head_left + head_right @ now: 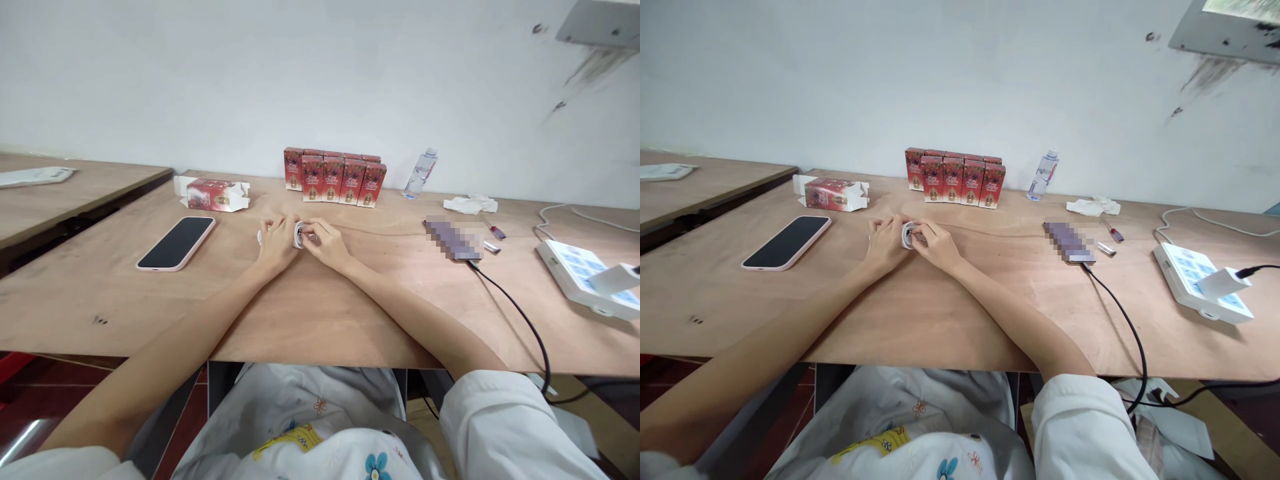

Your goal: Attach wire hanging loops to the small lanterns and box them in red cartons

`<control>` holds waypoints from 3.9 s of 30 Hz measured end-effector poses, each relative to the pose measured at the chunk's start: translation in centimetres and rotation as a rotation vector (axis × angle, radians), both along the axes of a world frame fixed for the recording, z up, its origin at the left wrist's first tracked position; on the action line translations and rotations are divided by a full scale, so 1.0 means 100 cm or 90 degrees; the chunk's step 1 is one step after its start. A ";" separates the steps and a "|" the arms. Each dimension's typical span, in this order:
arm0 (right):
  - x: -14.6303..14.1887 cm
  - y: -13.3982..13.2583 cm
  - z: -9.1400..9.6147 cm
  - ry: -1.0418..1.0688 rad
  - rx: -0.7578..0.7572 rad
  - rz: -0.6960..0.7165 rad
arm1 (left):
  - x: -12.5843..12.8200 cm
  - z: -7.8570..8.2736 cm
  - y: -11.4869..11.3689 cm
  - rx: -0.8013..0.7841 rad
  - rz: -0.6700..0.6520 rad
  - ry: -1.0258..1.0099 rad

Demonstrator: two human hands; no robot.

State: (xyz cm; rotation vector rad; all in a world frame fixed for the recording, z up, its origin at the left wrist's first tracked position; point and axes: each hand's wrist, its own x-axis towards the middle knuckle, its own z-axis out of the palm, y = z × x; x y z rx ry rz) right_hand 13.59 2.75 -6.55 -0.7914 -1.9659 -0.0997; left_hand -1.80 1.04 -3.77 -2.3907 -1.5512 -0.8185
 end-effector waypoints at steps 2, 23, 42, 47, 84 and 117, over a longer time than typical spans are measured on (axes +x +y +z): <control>0.000 0.000 0.000 0.005 0.003 0.009 | 0.000 0.002 -0.001 -0.003 0.003 0.001; 0.000 0.002 -0.002 0.008 0.045 0.013 | 0.002 -0.002 0.001 0.002 0.003 0.010; 0.000 0.003 -0.002 -0.010 0.016 0.018 | 0.001 -0.001 0.001 0.001 0.014 0.003; -0.001 0.002 -0.001 -0.001 0.043 0.032 | 0.000 -0.003 0.001 0.007 0.013 0.006; -0.001 0.002 -0.001 -0.018 0.004 -0.004 | 0.003 0.000 -0.002 -0.011 0.001 -0.003; 0.002 0.005 -0.001 0.018 -0.049 0.091 | -0.002 -0.005 0.003 0.018 0.002 0.007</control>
